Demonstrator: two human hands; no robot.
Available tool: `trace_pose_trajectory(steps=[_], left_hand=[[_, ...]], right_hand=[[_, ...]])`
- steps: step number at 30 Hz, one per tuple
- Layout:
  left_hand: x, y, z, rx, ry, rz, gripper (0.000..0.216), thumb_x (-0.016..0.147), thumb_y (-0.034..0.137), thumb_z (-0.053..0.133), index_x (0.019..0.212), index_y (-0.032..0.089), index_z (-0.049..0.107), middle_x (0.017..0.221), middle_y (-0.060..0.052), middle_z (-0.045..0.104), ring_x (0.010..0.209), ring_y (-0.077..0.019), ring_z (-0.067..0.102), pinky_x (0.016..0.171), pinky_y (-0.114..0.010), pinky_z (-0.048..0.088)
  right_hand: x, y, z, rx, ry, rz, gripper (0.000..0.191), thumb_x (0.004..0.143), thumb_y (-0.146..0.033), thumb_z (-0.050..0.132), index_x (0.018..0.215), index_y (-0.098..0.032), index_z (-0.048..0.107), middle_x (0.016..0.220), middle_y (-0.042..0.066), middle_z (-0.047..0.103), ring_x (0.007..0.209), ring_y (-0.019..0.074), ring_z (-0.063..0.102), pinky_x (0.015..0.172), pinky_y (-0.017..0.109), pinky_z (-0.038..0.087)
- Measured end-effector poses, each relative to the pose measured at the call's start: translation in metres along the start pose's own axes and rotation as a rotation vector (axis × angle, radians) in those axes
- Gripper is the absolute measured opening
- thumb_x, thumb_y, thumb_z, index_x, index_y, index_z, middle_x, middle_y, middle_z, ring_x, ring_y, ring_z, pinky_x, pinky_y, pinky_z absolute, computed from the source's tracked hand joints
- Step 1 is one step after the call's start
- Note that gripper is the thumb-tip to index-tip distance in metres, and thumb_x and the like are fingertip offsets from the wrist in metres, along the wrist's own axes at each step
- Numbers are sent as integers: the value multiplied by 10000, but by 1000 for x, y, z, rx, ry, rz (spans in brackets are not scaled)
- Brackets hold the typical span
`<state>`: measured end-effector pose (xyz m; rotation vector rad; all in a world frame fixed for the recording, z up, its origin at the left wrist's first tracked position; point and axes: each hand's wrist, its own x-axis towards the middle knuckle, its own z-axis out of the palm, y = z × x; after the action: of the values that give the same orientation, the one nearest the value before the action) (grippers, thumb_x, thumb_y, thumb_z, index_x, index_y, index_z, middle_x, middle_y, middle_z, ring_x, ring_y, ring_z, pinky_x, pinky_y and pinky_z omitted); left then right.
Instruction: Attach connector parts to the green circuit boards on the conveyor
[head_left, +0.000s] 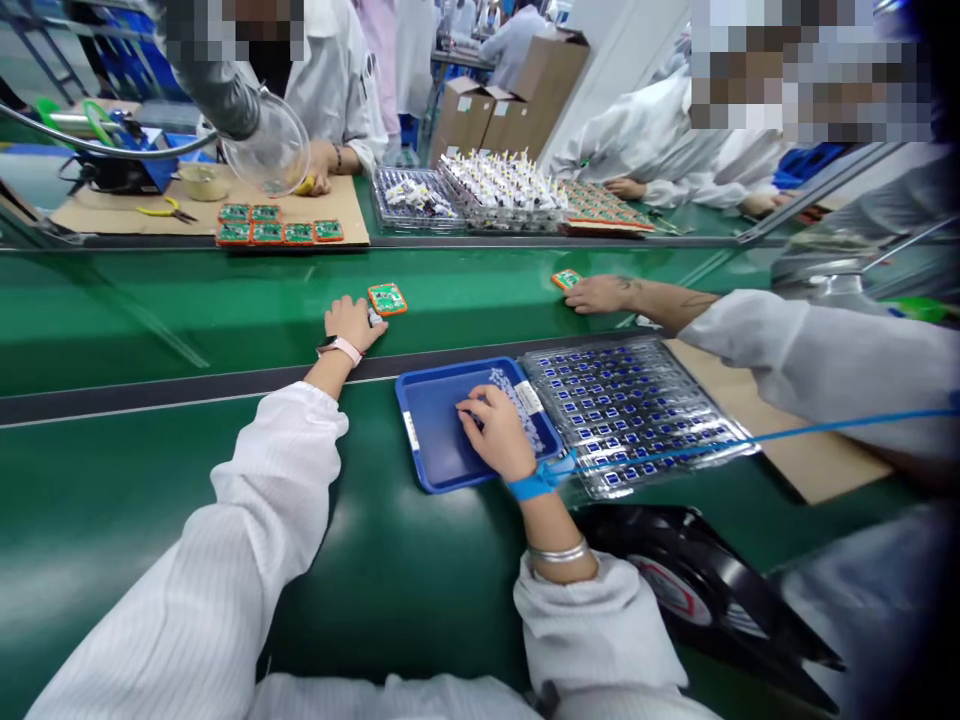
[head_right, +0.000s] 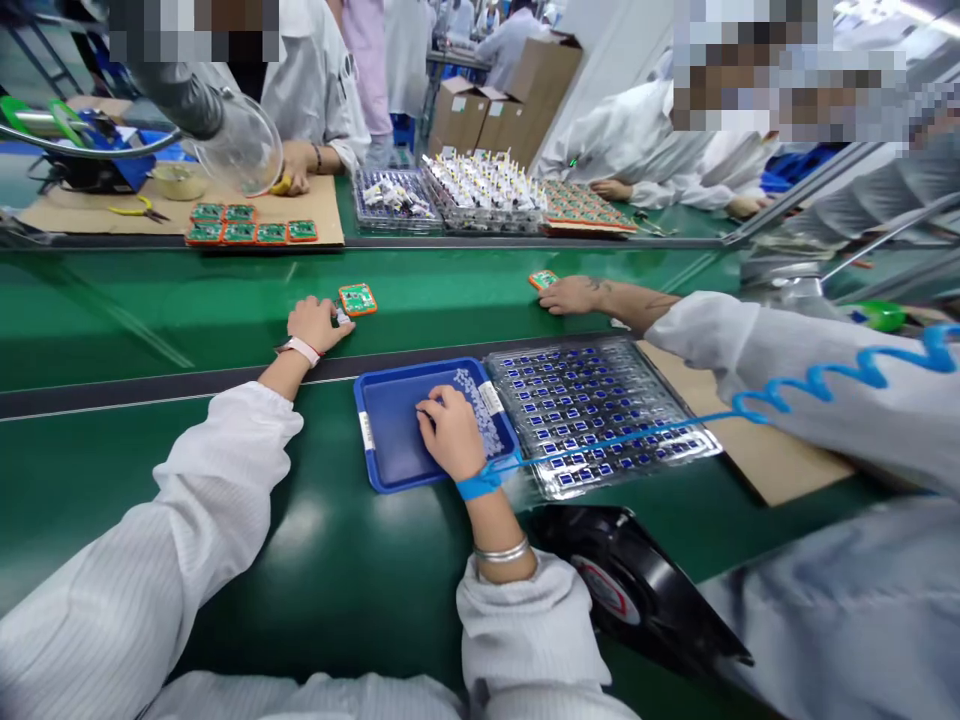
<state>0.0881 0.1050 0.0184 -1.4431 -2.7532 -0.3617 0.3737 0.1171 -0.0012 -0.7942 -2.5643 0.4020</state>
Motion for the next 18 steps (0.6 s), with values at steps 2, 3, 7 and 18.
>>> trace_pose_trajectory(steps=[2,3,7,18], left_hand=[[0,-3,0,25,32,-9,500,758,540,516,1042,132,579,1134,-191,524,1076,-356,455,853,-430,380],[0,-6,0,39,43,-15,486,757,515,517,1041,126,583,1139,-195,519,1075,-356,452,849,-431,379],[3,-35,-6,80,57,-64,432,746,375,510,1050,78,586,1157,-215,505,1067,-352,445,841,-427,371],[7,-54,-14,60,106,-163,574,828,525,426,1165,62,460,1120,-231,554,1076,-353,483,899,-417,331]], right_hand=[[0,0,0,1,10,-8,175,845,-198,481,874,-183,654,998,109,534,957,240,507,837,419,444],[-1,0,1,2,14,-11,168,844,-199,484,859,-185,651,994,109,534,954,240,508,833,419,446],[-2,0,1,21,28,-14,168,849,-207,476,805,-181,635,985,110,533,938,234,519,826,418,452],[0,5,-5,52,119,-36,134,844,-239,486,800,-196,605,934,92,543,920,224,539,840,406,457]])
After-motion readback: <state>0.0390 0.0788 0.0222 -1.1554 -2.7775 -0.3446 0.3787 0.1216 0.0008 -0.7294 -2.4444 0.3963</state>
